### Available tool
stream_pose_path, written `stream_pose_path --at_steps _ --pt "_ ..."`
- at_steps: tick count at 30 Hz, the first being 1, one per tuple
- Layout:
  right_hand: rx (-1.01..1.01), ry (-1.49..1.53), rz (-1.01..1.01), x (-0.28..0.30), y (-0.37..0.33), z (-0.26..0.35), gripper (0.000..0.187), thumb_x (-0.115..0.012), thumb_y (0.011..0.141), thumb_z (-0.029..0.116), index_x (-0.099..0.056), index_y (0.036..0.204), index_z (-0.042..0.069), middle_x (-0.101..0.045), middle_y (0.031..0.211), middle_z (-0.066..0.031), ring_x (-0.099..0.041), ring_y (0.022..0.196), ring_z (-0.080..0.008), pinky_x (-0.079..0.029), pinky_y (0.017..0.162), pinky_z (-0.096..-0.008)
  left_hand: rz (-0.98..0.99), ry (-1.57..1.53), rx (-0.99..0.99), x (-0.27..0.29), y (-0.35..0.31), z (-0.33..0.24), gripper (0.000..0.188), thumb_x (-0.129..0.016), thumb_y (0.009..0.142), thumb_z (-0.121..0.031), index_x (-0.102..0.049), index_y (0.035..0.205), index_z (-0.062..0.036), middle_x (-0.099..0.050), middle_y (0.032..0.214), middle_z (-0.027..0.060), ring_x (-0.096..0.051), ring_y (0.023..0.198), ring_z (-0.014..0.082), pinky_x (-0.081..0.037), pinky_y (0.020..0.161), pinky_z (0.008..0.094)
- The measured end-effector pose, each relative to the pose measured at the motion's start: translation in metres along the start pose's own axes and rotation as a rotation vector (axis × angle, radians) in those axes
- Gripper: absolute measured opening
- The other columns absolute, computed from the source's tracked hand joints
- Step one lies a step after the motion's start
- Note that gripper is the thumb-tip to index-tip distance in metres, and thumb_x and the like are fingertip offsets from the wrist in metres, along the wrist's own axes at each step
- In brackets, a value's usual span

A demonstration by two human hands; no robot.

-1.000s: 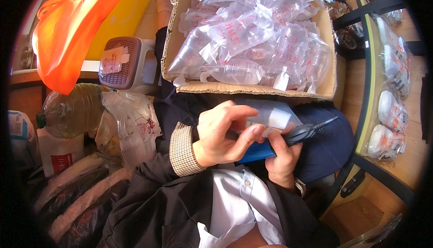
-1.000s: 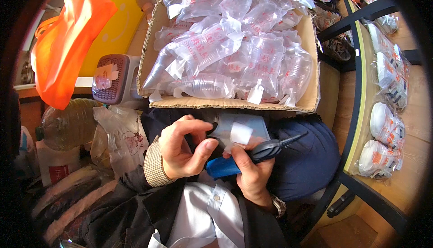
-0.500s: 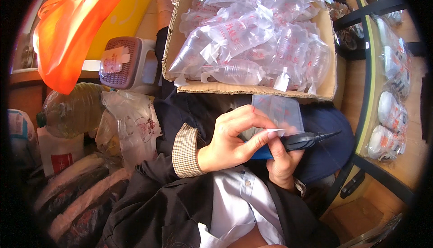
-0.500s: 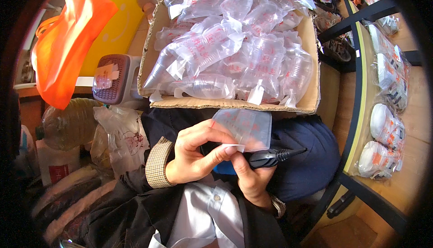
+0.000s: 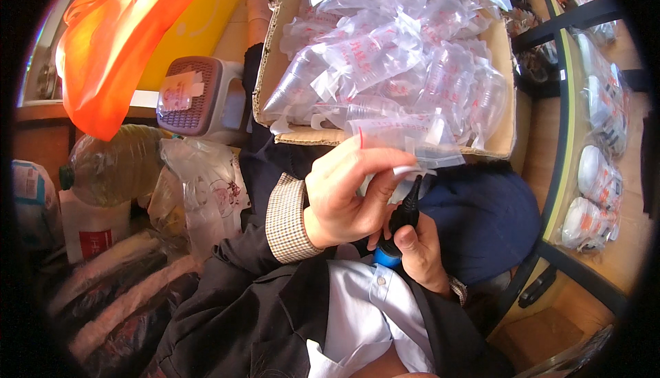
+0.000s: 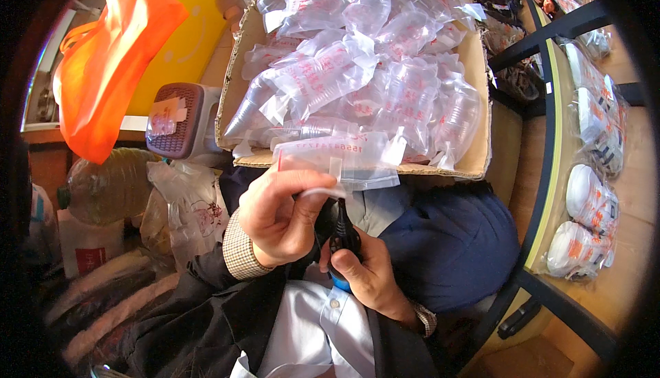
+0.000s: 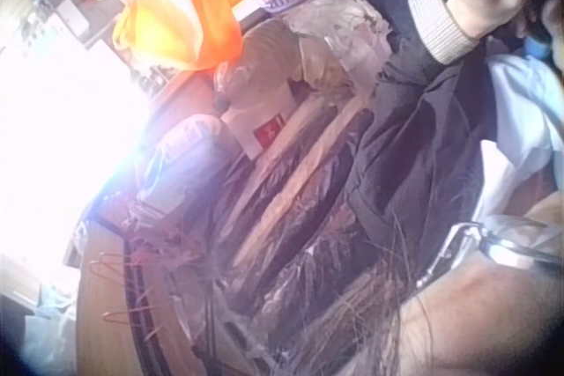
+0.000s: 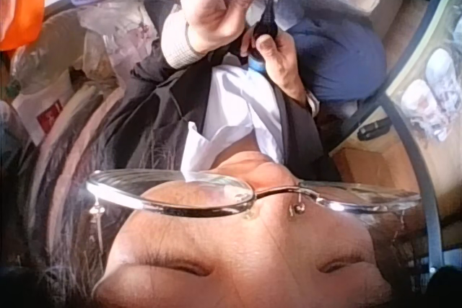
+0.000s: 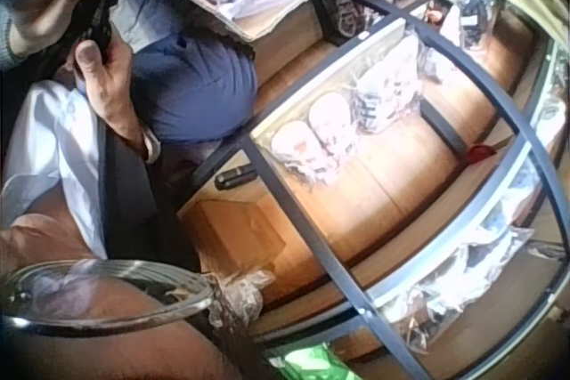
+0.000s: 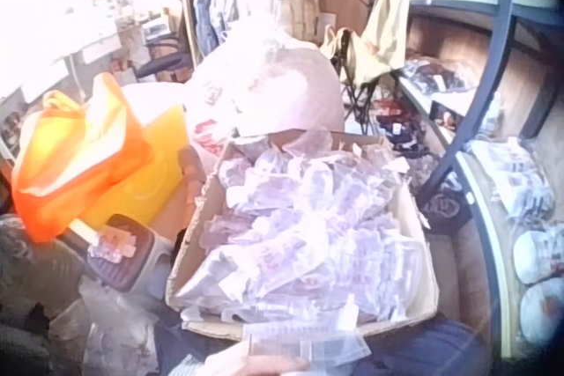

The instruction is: The person inflates small plastic bags using a manual hand pump while sitting on the floor. They take an individual bag from a box, fit it onto the nozzle of the pump, use their hand to operate the pump, and set the inflated bag aside.

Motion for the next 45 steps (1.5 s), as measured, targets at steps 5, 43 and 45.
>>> stream_pose_path --at_steps 5,43,45 --pt "-0.025 -0.005 0.045 -0.001 -0.001 -0.001 0.048 -0.054 0.091 0.048 -0.055 0.091 0.0 -0.058 0.078 -0.0034 -0.052 0.072 -0.0097 -0.041 0.068 -0.0237 0.046 0.019 -0.288 -0.004 -0.006 -0.007 0.042 -0.062 0.058 0.014 -0.067 0.097 -0.0007 -0.062 0.082 0.007 -0.06 0.068 0.0212 -0.049 0.06 0.0294" --pt "0.937 0.013 -0.496 0.054 -0.052 0.082 0.051 -0.045 0.094 0.05 -0.055 0.117 0.006 -0.058 0.119 -0.0164 -0.053 0.113 -0.0303 -0.04 0.1 -0.0444 0.24 -0.39 0.408 -0.028 -0.067 0.06 0.015 -0.047 0.097 -0.016 -0.046 0.087 -0.004 -0.049 0.054 0.0121 -0.054 0.047 0.0276 -0.04 0.042 0.0341" --pt "0.564 -0.237 -0.503 0.043 -0.027 0.067 0.071 -0.056 0.086 0.056 -0.044 0.127 -0.001 -0.056 0.119 -0.0195 -0.053 0.115 -0.0309 -0.04 0.1 -0.0449 -0.105 -0.714 0.481 -0.014 -0.058 0.059 0.028 -0.038 0.101 -0.024 -0.046 0.084 -0.0043 -0.049 0.055 0.0062 -0.048 0.045 0.0153 -0.036 0.041 0.0264"
Point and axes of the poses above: each hand's wrist, its own y-axis towards the middle knuckle, its own x-axis out of the back of the hand, z = x × y, the point moved 8 cm from there along y, towards the middle knuckle
